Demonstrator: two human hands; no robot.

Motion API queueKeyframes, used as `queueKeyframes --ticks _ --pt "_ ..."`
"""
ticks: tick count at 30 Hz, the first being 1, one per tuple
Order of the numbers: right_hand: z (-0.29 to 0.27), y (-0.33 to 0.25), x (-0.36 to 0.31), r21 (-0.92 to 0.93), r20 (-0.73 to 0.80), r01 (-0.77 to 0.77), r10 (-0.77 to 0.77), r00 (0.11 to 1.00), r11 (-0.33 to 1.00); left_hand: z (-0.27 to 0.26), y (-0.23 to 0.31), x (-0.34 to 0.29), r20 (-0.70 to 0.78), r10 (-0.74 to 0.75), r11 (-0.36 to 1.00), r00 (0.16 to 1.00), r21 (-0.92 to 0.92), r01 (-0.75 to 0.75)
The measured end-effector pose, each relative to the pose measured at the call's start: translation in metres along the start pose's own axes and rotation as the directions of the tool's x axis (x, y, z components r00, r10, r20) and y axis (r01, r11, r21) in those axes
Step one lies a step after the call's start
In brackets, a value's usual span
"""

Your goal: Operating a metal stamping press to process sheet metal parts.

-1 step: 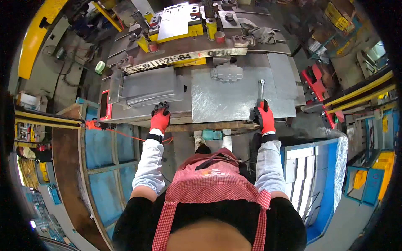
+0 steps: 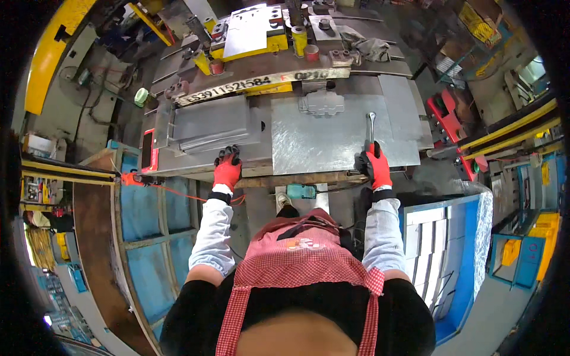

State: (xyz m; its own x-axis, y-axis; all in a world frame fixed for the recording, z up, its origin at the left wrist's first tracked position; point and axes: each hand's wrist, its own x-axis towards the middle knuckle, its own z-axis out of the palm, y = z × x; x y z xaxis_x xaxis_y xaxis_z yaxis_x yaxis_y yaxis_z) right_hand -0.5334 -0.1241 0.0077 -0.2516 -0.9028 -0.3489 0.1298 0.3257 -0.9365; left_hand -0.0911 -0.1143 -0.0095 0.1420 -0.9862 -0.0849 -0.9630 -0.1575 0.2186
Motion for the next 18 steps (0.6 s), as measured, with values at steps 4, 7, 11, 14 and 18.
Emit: queueKeyframes --ticks 4,7,11,14,18 --pt "0.013 -0.032 0.003 0.052 -0.035 0.069 -0.067 0.997 0.996 -0.007 0.002 0.001 0.072 -0.005 0.989 0.997 -0.145 0.016" --pt "0.073 -0.113 -0.011 -0.027 0.174 0.303 -0.294 0.940 0.953 -0.016 -0.005 0.002 0.121 0.008 0.983 0.993 -0.181 0.014" --pt "0.171 -0.186 0.029 -0.074 0.487 0.422 -0.337 0.806 0.904 -0.069 -0.002 0.018 0.461 -0.108 0.935 0.881 -0.255 0.248" --pt "0.234 -0.225 0.087 0.027 0.620 0.392 -0.323 0.715 0.919 -0.123 0.036 0.034 0.257 0.003 0.894 0.967 -0.433 0.112" --pt "0.278 -0.247 0.140 -0.032 0.692 0.122 -0.066 0.719 0.992 -0.128 0.078 0.099 0.201 0.113 0.397 0.973 -0.907 0.141"
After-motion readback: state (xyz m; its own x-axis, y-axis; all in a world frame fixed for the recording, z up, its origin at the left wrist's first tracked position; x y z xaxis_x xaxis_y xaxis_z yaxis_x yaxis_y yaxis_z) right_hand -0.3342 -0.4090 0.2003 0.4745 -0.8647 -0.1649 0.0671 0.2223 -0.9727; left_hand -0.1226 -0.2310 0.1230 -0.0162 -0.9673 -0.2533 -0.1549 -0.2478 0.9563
